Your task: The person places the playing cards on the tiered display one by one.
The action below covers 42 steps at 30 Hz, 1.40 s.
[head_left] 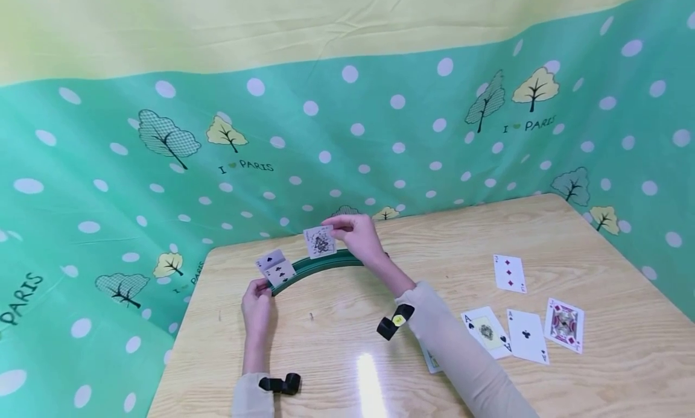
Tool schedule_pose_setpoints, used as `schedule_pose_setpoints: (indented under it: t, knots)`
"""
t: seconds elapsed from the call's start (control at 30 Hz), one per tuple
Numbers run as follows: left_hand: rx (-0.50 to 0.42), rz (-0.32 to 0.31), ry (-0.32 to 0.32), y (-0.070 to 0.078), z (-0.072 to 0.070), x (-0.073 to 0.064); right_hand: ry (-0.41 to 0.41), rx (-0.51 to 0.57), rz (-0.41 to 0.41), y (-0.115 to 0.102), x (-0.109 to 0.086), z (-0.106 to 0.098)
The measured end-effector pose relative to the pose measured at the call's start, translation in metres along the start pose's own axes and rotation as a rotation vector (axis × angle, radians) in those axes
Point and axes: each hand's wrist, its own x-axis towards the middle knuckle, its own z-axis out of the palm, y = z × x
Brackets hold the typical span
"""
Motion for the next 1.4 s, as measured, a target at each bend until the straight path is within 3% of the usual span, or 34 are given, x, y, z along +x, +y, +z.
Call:
schedule_pose_setpoints:
  t: [0.57, 0.87, 1.17, 1.4]
  knots:
    - [-0.016, 0.004, -0.016, 0.006, 0.009, 0.003, -0.016, -0.018, -0.020, 0.004, 0.004, -0.002]
    - [0.000, -0.005, -0.021, 0.005, 0.004, 0.003, -0.048, -0.034, -0.031, 0.011, 0.008, 0.013]
    - [-0.017, -0.004, -0.045, 0.005, 0.005, 0.003, -0.007, -0.064, -0.068, 0.022, 0.013, 0.027]
    - [0.006, -0.016, -0.022, 0.000, 0.000, 0.000, -0.049, -0.179, -0.149, 0.032, 0.017, 0.044]
